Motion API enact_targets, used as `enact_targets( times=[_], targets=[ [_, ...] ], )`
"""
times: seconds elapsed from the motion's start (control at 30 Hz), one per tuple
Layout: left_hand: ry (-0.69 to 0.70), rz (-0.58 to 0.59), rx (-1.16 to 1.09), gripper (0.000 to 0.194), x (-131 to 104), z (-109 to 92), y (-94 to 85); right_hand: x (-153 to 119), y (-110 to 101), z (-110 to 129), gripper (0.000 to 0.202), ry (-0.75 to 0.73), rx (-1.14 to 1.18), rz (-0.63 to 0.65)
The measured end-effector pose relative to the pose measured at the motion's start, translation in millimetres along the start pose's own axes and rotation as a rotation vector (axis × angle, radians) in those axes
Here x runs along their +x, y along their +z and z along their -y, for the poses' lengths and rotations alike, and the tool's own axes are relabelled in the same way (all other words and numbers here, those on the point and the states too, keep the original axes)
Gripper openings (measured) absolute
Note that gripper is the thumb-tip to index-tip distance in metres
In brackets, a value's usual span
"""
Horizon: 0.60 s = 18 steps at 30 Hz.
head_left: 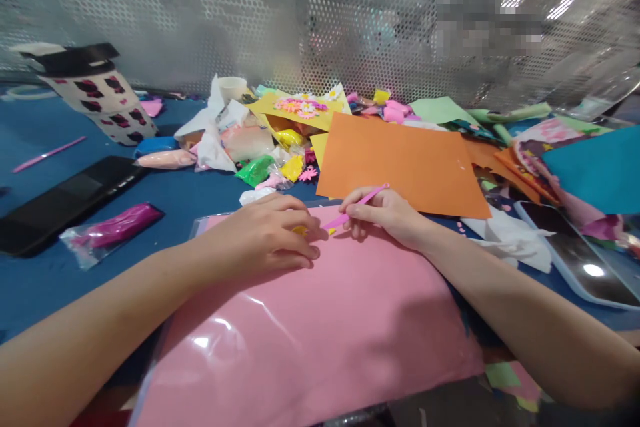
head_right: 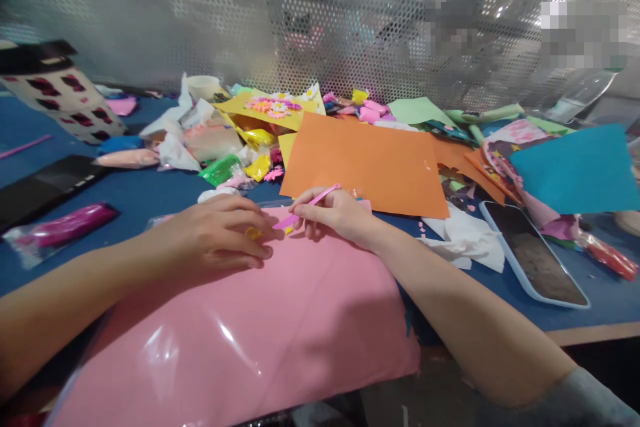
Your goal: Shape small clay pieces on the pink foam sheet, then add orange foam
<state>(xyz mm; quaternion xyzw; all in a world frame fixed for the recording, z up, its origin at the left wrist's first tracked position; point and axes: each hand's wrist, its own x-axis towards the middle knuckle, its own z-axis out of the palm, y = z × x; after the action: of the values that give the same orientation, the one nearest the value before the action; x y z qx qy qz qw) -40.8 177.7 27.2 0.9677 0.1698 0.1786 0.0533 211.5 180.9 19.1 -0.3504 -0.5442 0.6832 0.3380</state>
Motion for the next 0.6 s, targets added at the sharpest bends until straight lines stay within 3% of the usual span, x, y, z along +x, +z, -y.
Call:
enact_targets(
  times=[0.23,0.47,0.6],
  targets=[
    [0.042,-0.016,0.027,0.015,-0.9,1.8,-0.4,-0.2,-0.6,0.1,0.032,0.004,-0.033,-0.011],
    [-0.05,0.008,-0.089,0.013,0.9,-0.9,-0.5,0.0,-2.2,-1.0,0.028,-0.017,-0.083,-0.024],
    [-0.127,-0.023,0.006,0.021,0.7,-1.6,4.3,0.0,-1.4,-0.5,0.028,-0.013,-0.063,-0.025]
  ],
)
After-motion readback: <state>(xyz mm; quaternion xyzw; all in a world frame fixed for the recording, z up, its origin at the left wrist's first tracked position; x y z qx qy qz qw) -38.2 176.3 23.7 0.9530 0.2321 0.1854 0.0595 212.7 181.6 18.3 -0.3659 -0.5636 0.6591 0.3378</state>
